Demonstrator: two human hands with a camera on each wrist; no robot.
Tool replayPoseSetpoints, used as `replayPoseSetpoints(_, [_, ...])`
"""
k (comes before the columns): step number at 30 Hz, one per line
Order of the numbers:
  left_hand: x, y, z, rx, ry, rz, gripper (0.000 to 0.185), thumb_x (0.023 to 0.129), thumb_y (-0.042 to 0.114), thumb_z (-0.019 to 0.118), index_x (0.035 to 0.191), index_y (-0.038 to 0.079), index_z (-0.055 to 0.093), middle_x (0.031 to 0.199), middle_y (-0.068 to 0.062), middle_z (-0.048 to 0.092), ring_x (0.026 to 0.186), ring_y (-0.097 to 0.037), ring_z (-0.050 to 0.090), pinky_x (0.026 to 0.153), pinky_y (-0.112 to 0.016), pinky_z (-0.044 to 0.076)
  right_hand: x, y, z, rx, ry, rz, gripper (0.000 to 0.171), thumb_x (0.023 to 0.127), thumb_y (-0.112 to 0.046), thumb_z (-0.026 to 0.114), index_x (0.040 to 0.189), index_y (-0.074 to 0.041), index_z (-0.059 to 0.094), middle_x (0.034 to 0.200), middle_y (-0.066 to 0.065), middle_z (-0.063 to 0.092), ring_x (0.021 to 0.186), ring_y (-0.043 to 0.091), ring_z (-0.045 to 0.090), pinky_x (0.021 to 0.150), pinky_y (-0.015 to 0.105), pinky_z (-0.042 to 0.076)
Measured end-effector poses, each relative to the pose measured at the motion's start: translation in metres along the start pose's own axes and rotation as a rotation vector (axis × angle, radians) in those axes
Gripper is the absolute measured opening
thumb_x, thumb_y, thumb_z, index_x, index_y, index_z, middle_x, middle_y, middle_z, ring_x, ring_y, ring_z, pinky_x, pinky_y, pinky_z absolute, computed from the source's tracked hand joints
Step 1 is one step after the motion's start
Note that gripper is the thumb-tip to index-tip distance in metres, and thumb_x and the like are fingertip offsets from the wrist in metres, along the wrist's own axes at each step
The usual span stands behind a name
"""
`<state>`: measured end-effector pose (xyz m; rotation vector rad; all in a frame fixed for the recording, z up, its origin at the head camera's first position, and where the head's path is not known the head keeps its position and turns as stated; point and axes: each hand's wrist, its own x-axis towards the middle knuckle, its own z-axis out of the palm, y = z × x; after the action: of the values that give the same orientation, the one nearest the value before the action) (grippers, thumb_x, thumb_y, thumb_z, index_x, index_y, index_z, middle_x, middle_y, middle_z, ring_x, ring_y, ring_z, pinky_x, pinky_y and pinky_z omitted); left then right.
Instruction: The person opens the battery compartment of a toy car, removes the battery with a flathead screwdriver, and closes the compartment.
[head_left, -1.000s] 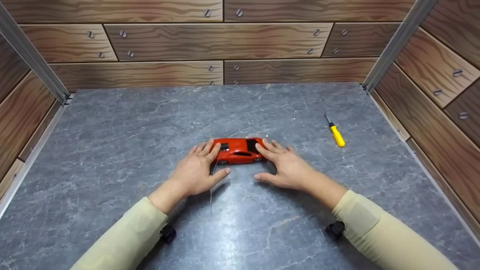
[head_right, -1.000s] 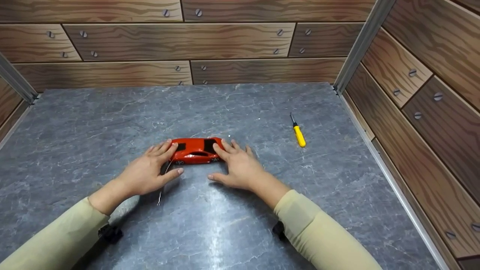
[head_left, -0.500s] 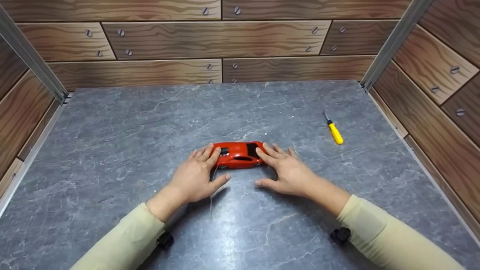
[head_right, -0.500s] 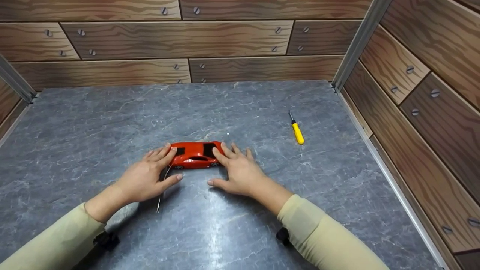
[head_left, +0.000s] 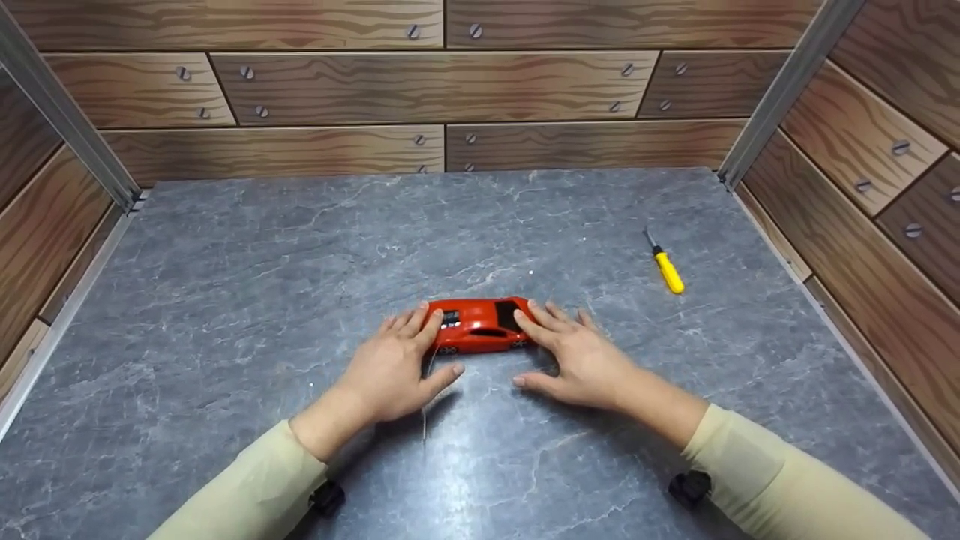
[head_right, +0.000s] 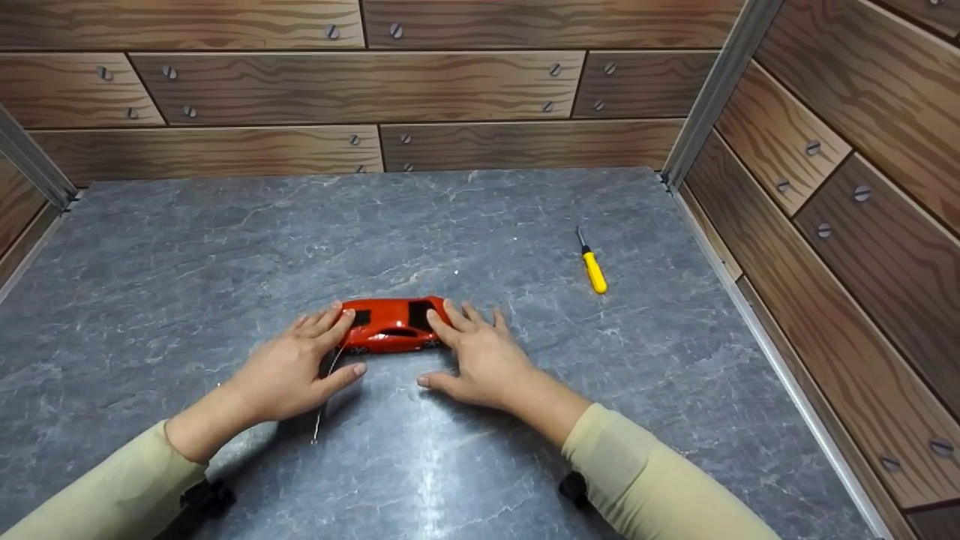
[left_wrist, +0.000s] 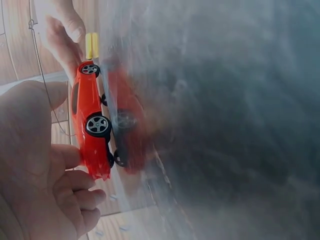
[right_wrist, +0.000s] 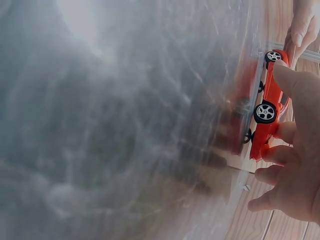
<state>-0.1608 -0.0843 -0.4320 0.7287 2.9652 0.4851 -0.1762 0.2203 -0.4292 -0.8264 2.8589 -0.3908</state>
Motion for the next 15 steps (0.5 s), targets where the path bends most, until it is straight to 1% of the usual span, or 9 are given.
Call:
replayPoseSetpoints(10, [-0.0056,0.0041,-0.0011,-0.005,-0.026,-0.008,0.09,0.103,0.067,0.052,0.163,0.001,0.036,0.167,-0.025,0.03,0.152,-0.047,0.034,0.127,-0.055,0.024,-0.0057,-0.0039,0.0038,-0.021,0.001,0.005,0.099,0.094,-0.074,0.064,0.168,-0.018,0.03,0.174,0.012,0.023,0.158,0.041,0.024,0.123,0.072,0.015])
replayPoseSetpoints(15, [-0.0095,0.005,-0.0014,-0.007,-0.032,-0.002,0.09,0.103,0.067,0.051,0.163,0.001,0.036,0.167,-0.024,0.03,0.154,-0.043,0.033,0.128,-0.054,0.023,-0.0097,-0.0066,0.0051,-0.033,0.007,0.004,0.098,0.094,-0.073,0.064,0.168,-0.018,0.031,0.173,0.012,0.022,0.158,0.041,0.024,0.124,0.071,0.015])
